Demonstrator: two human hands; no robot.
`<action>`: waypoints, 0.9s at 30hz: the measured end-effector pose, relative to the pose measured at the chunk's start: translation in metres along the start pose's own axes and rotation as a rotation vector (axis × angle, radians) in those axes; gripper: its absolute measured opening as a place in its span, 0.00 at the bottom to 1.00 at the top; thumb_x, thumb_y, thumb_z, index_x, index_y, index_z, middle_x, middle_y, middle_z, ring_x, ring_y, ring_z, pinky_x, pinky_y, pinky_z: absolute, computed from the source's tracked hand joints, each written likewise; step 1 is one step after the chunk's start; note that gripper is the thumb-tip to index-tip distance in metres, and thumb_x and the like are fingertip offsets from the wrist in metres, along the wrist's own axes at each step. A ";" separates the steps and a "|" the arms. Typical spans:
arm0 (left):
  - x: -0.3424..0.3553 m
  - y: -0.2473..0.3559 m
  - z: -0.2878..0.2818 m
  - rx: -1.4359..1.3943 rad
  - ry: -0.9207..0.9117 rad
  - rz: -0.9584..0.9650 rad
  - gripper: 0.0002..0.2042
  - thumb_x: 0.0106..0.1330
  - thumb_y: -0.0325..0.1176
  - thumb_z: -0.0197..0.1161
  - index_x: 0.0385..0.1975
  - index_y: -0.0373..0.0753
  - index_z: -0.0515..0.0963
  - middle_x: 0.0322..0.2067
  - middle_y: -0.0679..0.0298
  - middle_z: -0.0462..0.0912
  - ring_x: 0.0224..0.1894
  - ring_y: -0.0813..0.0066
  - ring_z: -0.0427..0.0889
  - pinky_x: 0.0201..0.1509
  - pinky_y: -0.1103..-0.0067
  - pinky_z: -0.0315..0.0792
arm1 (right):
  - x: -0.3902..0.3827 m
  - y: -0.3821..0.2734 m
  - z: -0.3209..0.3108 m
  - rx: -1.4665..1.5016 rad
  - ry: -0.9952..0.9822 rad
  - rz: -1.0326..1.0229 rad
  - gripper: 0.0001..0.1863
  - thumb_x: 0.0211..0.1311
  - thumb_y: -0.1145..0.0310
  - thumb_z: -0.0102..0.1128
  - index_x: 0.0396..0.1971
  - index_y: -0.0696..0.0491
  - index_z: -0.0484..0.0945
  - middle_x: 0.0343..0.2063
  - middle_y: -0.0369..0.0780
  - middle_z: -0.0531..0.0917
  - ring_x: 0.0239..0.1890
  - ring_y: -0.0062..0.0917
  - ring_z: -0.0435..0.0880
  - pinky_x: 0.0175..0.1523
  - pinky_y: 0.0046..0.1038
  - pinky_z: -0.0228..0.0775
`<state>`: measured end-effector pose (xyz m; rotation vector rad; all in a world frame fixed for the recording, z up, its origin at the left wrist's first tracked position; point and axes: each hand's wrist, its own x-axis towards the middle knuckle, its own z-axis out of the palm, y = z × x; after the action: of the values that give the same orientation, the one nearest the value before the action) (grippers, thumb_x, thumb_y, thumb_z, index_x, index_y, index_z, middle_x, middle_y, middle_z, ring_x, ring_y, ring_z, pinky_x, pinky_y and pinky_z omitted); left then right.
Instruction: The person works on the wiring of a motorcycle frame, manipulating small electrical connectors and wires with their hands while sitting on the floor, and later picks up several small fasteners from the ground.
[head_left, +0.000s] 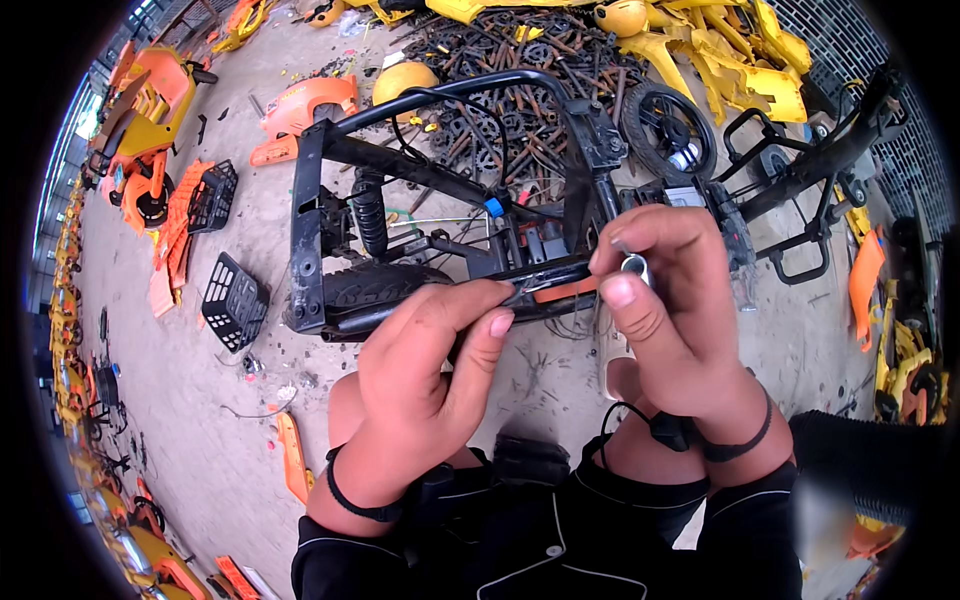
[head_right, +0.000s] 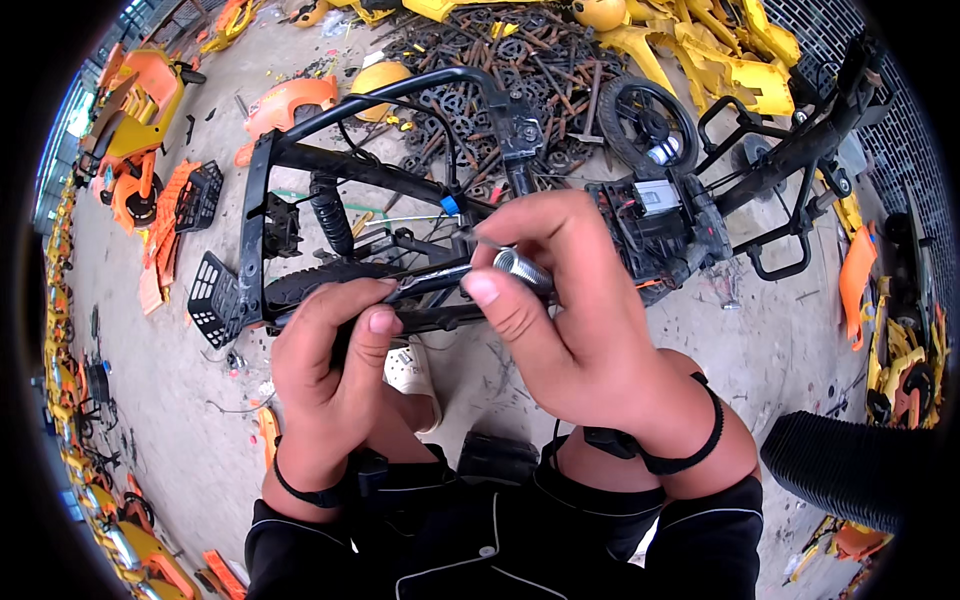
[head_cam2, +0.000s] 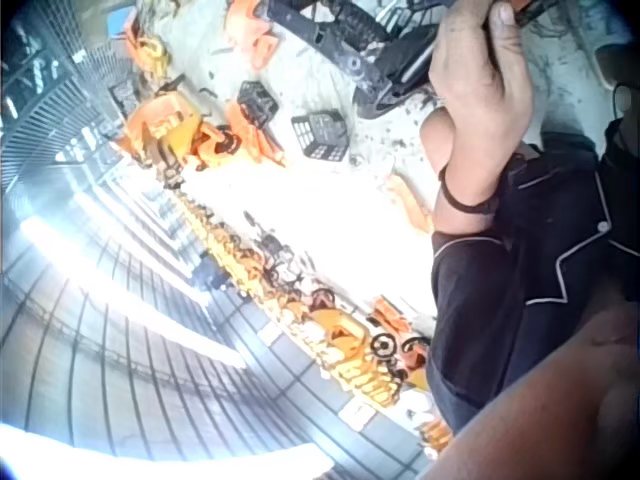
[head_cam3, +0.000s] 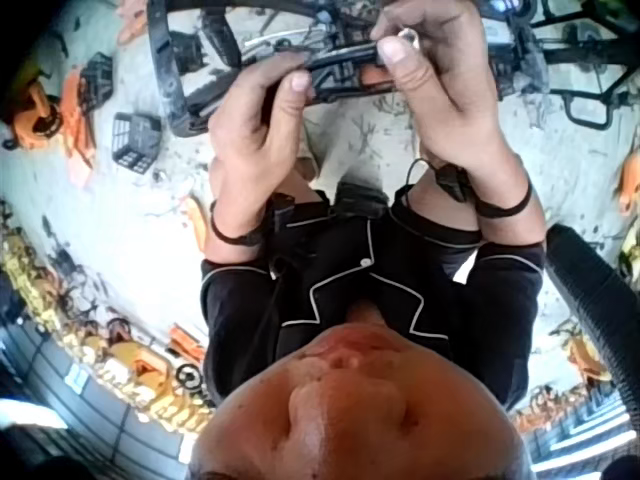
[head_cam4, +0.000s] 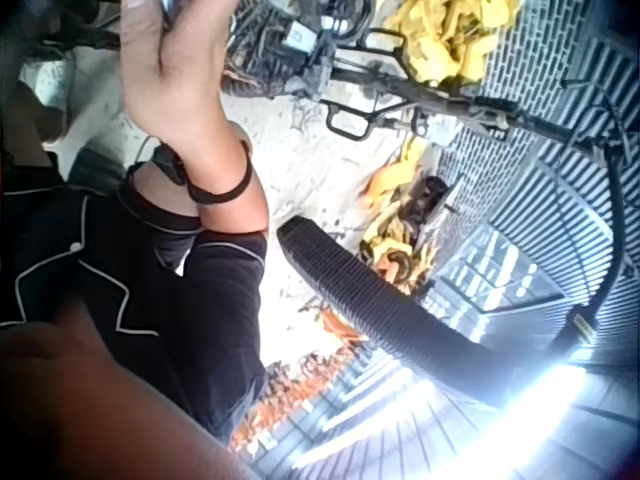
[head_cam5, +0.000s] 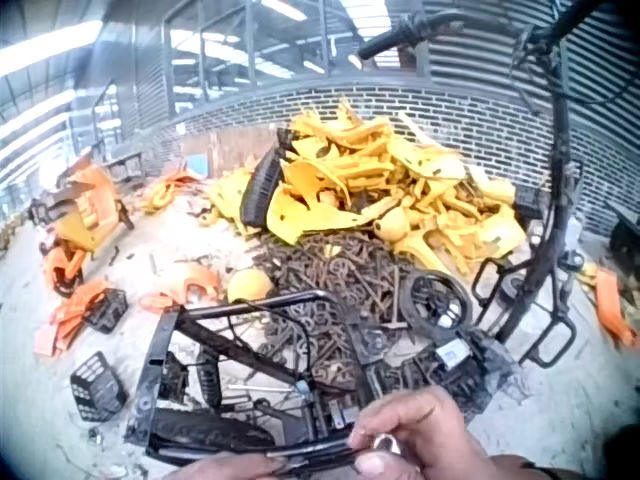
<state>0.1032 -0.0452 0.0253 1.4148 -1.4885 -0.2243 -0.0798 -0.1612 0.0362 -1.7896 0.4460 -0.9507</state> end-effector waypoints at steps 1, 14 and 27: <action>0.004 0.000 0.001 0.097 0.038 0.073 0.10 0.60 0.21 0.69 0.41 0.34 0.82 0.33 0.58 0.81 0.27 0.67 0.79 0.31 0.77 0.73 | 0.002 0.000 -0.003 -0.125 -0.002 -0.091 0.16 0.63 0.76 0.64 0.49 0.60 0.72 0.39 0.42 0.77 0.39 0.27 0.78 0.45 0.26 0.71; 0.010 -0.009 0.009 0.378 0.033 0.144 0.13 0.50 0.24 0.74 0.37 0.38 0.84 0.32 0.64 0.79 0.30 0.67 0.75 0.32 0.75 0.69 | 0.013 0.001 -0.006 -0.675 -0.078 -0.345 0.14 0.52 0.76 0.70 0.40 0.56 0.83 0.33 0.42 0.79 0.33 0.32 0.78 0.37 0.28 0.70; 0.008 -0.008 0.005 0.255 0.049 0.117 0.14 0.50 0.24 0.75 0.37 0.38 0.83 0.31 0.62 0.79 0.31 0.66 0.76 0.33 0.75 0.69 | 0.012 -0.005 -0.003 -0.562 -0.144 -0.168 0.18 0.48 0.76 0.75 0.42 0.55 0.83 0.32 0.39 0.81 0.32 0.27 0.79 0.34 0.25 0.70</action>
<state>0.1060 -0.0570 0.0213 1.5150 -1.5950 0.0751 -0.0756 -0.1692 0.0461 -2.4183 0.5100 -0.8521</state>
